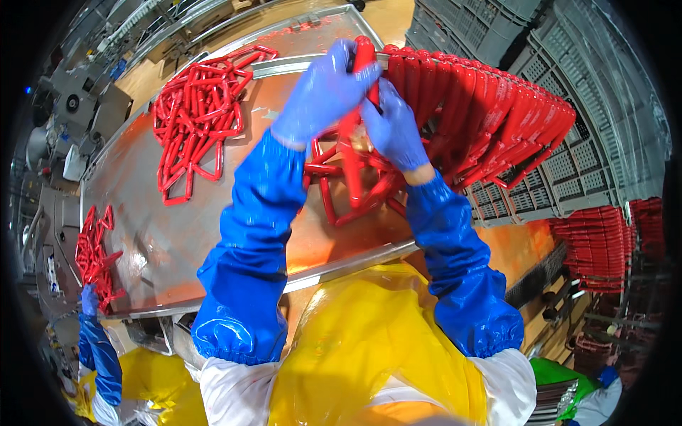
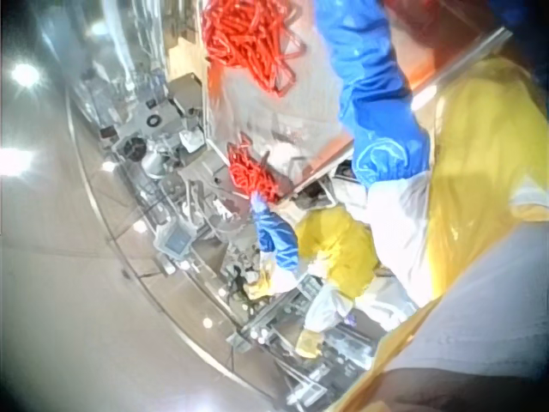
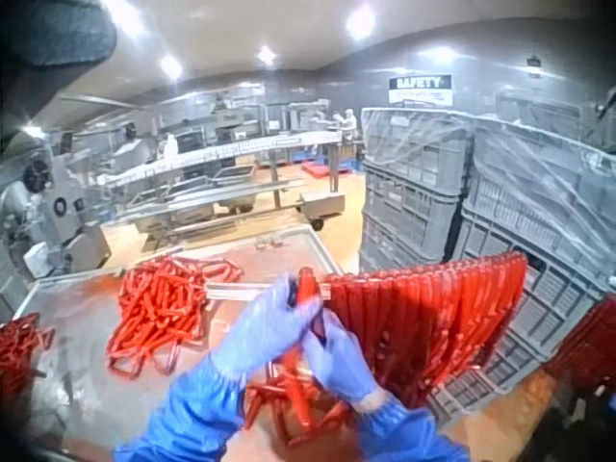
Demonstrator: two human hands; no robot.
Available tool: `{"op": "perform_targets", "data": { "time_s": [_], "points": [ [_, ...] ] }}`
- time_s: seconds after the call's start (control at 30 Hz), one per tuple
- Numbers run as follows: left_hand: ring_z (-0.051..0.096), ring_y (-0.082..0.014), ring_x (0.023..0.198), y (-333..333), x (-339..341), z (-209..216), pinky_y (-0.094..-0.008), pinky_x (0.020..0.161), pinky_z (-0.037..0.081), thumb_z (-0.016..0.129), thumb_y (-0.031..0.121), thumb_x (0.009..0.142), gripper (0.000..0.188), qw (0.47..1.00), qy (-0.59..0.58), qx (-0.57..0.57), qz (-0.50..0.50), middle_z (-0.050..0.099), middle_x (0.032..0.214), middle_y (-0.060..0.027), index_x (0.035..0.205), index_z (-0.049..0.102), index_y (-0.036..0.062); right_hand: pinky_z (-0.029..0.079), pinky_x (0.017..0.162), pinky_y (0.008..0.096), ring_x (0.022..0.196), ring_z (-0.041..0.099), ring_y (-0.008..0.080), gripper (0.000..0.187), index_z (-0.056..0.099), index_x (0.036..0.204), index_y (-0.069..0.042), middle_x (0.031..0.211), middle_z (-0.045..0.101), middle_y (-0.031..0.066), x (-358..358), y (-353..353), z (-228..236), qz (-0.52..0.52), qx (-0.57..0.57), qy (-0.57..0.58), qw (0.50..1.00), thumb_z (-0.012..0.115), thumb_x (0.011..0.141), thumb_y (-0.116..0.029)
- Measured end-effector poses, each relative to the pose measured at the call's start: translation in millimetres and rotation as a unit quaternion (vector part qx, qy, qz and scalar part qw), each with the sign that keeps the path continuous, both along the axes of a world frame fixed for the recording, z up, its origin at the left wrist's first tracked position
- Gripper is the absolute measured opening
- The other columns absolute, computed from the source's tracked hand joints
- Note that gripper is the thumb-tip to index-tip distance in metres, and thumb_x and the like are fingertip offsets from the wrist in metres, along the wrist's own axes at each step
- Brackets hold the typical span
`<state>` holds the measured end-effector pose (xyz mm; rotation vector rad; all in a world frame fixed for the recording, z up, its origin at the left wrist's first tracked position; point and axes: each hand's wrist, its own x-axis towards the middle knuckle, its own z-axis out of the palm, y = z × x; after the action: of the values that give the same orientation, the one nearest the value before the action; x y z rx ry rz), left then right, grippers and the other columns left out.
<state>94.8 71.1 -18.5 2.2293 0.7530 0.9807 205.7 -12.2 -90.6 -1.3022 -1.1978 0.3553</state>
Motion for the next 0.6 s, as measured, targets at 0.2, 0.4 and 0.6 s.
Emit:
{"op": "perform_targets", "data": {
  "time_s": [0.2, 0.4, 0.6],
  "points": [
    [0.064, -0.0142, 0.088, 0.2, -44.1, -46.5, -0.029, 0.075, 0.05, 0.059, 0.032, 0.093, 0.038, 0.973, -0.044, -0.214, 0.07, 0.066, 0.098, -0.0113, 0.112, 0.055, -0.0003, 0.051, 0.076, 0.0266, 0.085, 0.063, 0.0123, 0.027, 0.061, 0.116, 0.003, 0.097, 0.066, 0.0087, 73.9, -108.5, 10.0, -0.019, -0.11, 0.078, 0.991, 0.056, 0.093, -0.01],
    [0.06, -0.0161, 0.089, -20.7, 28.4, -48.6, -0.0316, 0.079, 0.048, 0.057, 0.03, 0.094, 0.035, 0.957, -0.189, -0.208, 0.071, 0.063, 0.101, -0.009, 0.114, 0.055, 0.0007, 0.053, 0.076, 0.0269, 0.085, 0.063, 0.0132, 0.022, 0.062, 0.112, 0.002, 0.093, 0.065, 0.0067, 170.0, -153.8, 8.5, -0.058, -0.082, 0.127, 0.987, 0.053, 0.095, -0.007],
    [0.054, -0.0214, 0.112, 21.6, 3.7, -63.9, -0.0361, 0.1, 0.041, 0.041, 0.048, 0.098, 0.056, 0.838, -0.431, -0.31, 0.126, 0.056, 0.123, -0.0097, 0.129, 0.048, 0.0024, 0.049, 0.082, 0.0268, 0.09, 0.062, 0.0122, 0.017, 0.064, 0.103, 0.003, 0.095, 0.068, 0.007, 281.9, -186.8, 7.4, -0.294, 0.036, 0.061, 0.953, 0.057, 0.093, -0.009]
  ]
}}
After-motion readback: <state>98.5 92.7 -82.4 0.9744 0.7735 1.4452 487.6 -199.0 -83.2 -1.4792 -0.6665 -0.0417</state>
